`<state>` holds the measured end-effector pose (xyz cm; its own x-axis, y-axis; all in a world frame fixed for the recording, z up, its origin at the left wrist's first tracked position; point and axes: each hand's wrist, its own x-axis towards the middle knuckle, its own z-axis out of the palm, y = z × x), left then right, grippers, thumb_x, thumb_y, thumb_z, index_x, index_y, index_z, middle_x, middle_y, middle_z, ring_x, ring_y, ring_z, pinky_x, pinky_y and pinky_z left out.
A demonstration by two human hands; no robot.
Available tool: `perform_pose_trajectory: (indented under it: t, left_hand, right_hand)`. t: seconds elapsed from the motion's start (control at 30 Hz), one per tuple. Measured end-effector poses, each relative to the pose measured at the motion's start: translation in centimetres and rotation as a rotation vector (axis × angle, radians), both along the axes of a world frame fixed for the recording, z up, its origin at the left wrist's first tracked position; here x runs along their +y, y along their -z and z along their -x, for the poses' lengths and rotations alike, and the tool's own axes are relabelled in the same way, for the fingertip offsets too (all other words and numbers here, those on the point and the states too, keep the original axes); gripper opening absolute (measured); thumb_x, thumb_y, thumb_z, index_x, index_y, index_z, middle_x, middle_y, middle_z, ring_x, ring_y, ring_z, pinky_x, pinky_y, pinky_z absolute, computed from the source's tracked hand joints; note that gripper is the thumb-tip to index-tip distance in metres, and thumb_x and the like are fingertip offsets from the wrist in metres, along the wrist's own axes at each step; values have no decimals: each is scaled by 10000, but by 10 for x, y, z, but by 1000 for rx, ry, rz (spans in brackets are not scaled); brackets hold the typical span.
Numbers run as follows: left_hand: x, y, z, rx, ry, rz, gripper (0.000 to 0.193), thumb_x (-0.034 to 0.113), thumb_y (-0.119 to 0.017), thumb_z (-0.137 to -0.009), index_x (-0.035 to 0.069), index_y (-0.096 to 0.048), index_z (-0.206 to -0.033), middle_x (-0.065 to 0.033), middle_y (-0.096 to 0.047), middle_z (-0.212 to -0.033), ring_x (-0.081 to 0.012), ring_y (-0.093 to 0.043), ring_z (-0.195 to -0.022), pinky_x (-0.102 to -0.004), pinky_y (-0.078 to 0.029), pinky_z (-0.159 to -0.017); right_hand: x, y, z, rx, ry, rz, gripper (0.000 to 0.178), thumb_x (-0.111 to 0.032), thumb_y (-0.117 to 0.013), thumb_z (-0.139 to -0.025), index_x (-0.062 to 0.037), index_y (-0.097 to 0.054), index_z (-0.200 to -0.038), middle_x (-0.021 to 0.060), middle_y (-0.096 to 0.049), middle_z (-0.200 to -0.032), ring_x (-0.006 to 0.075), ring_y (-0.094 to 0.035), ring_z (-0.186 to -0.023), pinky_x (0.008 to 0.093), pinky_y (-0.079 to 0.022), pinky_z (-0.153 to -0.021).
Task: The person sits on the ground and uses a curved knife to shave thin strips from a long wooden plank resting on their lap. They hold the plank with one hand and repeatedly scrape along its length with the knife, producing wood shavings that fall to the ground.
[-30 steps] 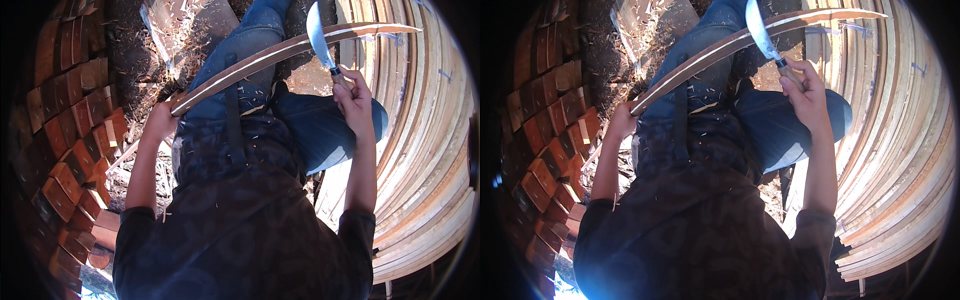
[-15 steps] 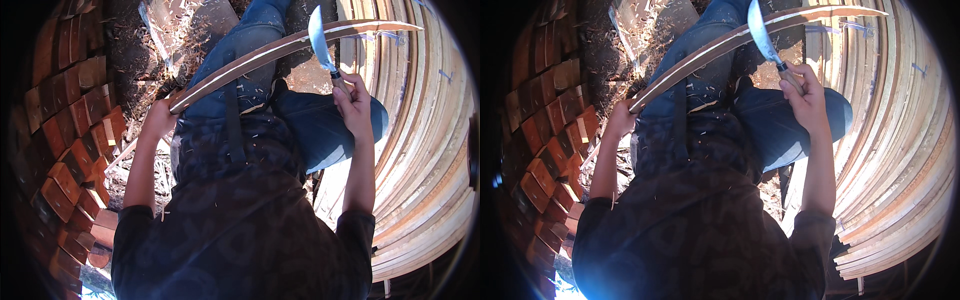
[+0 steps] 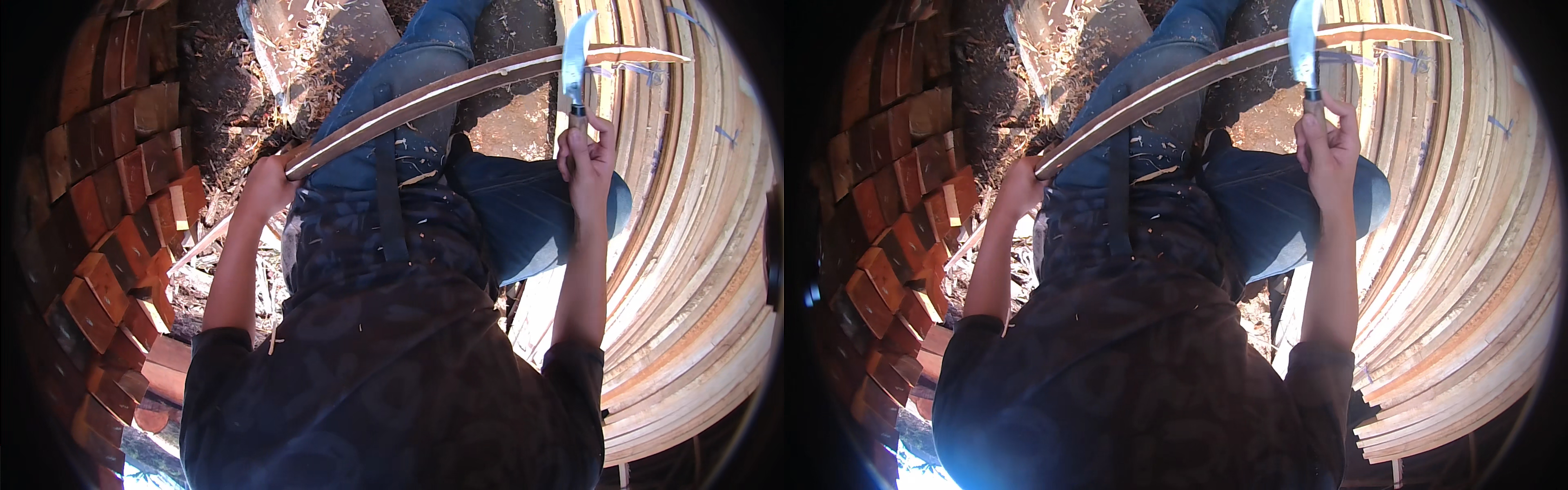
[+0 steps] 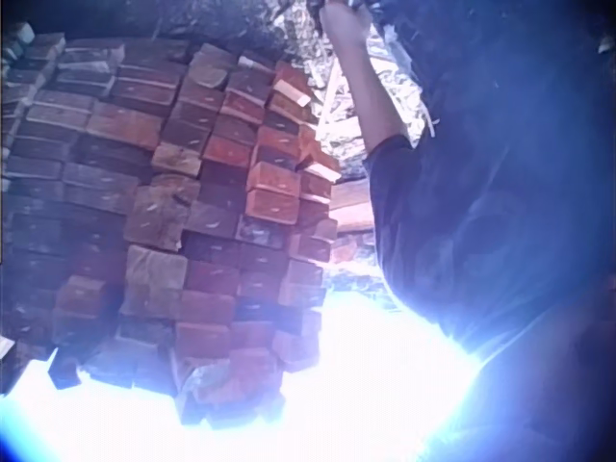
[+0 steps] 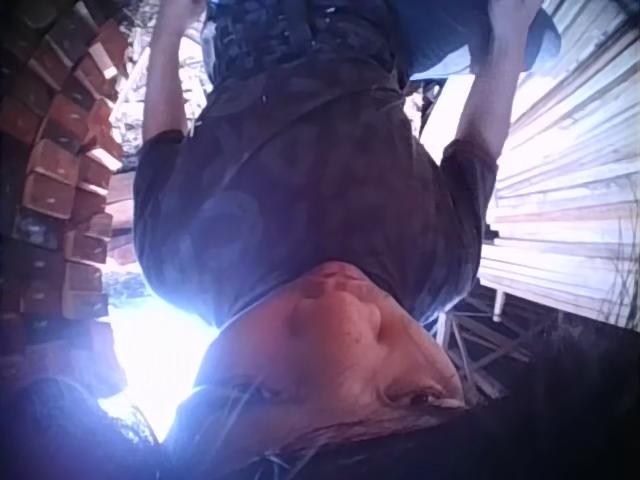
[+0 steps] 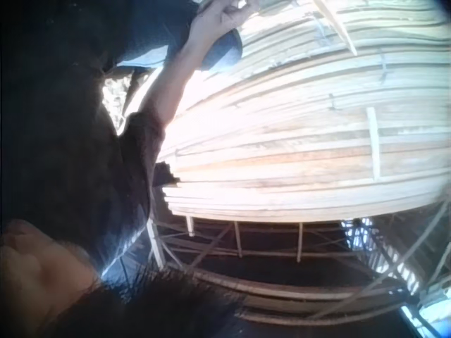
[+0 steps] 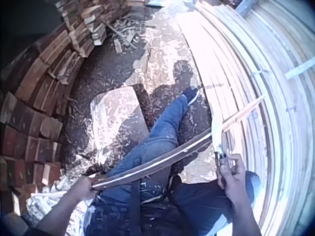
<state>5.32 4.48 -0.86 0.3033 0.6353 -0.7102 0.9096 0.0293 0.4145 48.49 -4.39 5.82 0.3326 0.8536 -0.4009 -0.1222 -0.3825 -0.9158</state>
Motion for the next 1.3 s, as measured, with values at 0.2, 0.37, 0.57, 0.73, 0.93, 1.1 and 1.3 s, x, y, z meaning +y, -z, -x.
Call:
perform_pose_trajectory:
  t: [0.2,0.37,0.57,0.73,0.93,1.1,1.3]
  left_hand:
    - [4,-4,-1,-59,-4,-7,143,28,-638,-766,30,-685,-901,-210,-648,-754,-355,-656,-738,-399,-488,-684]
    - [7,-4,-2,-60,84,-50,185,40,-648,-762,42,-693,-941,-214,-660,-791,-372,-658,-760,-411,-497,-681]
    - [4,-8,-6,-47,7,10,216,19,-649,-772,28,-694,-983,-211,-674,-826,-343,-673,-789,-397,-491,-715]
    - [6,-13,-9,-54,7,-8,201,35,-653,-773,28,-693,-969,-218,-670,-824,-364,-665,-783,-403,-494,-708]
    - [5,-11,-6,5,10,27,203,58,-670,-763,33,-691,-964,-217,-664,-820,-371,-660,-797,-411,-497,-710]
    - [8,-5,-4,-9,28,28,298,80,-683,-759,105,-674,-1056,-215,-665,-878,-378,-650,-842,-420,-500,-752]
    - [14,-13,-8,10,31,62,535,103,-656,-760,275,-606,-1264,-197,-664,-966,-379,-635,-911,-438,-509,-812]
  right_hand:
    - [-11,3,26,-49,-384,167,371,-124,-586,-958,-108,-447,-1301,-2,-514,-679,30,-413,-513,178,-306,-448]
    - [-8,2,19,-143,-17,83,333,-137,-570,-967,-81,-476,-1281,26,-547,-713,31,-431,-517,170,-321,-444]
    - [-6,-9,19,-214,180,-25,322,-91,-622,-933,-37,-518,-1233,-1,-567,-746,26,-459,-609,186,-359,-542]
    - [-4,-10,12,-221,-170,74,332,-97,-595,-950,-53,-471,-1254,-17,-506,-681,25,-432,-567,191,-344,-499]
    - [-9,2,28,-208,-317,116,308,-120,-586,-956,-68,-489,-1244,-15,-519,-686,27,-437,-547,182,-332,-461]
    - [-9,3,36,-53,-279,186,214,-146,-548,-983,-98,-516,-1189,-5,-509,-680,20,-407,-530,164,-307,-443]
    - [0,6,29,-47,-80,9,284,-124,-573,-965,-76,-504,-1237,25,-554,-710,23,-443,-559,177,-348,-484]
